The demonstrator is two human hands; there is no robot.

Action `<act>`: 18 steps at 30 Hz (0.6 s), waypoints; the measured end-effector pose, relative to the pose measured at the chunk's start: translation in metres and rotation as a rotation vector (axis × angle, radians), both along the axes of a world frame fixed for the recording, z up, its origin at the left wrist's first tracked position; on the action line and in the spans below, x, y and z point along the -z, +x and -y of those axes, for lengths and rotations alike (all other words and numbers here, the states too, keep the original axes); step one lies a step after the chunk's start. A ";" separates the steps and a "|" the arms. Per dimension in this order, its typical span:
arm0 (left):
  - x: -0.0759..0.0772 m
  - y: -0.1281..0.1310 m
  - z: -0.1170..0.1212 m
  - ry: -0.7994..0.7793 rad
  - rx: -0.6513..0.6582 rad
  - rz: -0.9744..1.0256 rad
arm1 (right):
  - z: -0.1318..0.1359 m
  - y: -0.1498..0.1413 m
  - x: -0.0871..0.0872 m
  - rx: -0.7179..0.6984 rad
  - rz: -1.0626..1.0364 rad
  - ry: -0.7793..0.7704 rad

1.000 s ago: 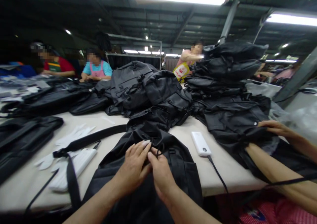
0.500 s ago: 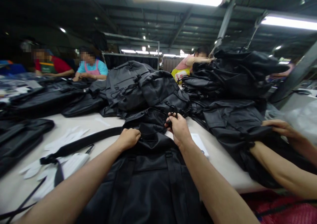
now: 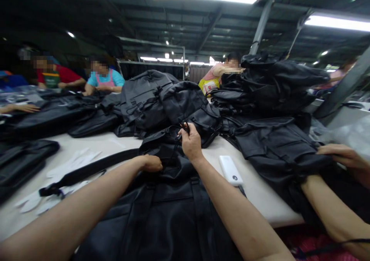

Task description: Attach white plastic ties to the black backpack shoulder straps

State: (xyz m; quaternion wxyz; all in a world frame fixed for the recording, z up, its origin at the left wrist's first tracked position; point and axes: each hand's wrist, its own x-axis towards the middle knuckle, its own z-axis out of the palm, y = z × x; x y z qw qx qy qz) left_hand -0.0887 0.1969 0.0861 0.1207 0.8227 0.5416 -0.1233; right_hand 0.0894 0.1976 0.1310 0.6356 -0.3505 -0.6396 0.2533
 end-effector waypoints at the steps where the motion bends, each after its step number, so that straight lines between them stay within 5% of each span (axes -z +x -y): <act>1: -0.001 -0.003 0.002 -0.002 -0.017 0.021 | -0.003 -0.001 0.004 0.009 0.028 0.000; 10: -0.006 -0.014 0.045 0.241 -0.093 0.245 | -0.010 -0.014 0.018 0.035 0.193 -0.010; 15: -0.001 -0.007 0.073 0.622 0.041 0.410 | -0.024 -0.024 0.025 -0.452 0.838 -0.414; 18: 0.005 -0.008 0.088 0.754 0.179 0.457 | -0.036 -0.030 0.028 -0.591 0.986 -0.596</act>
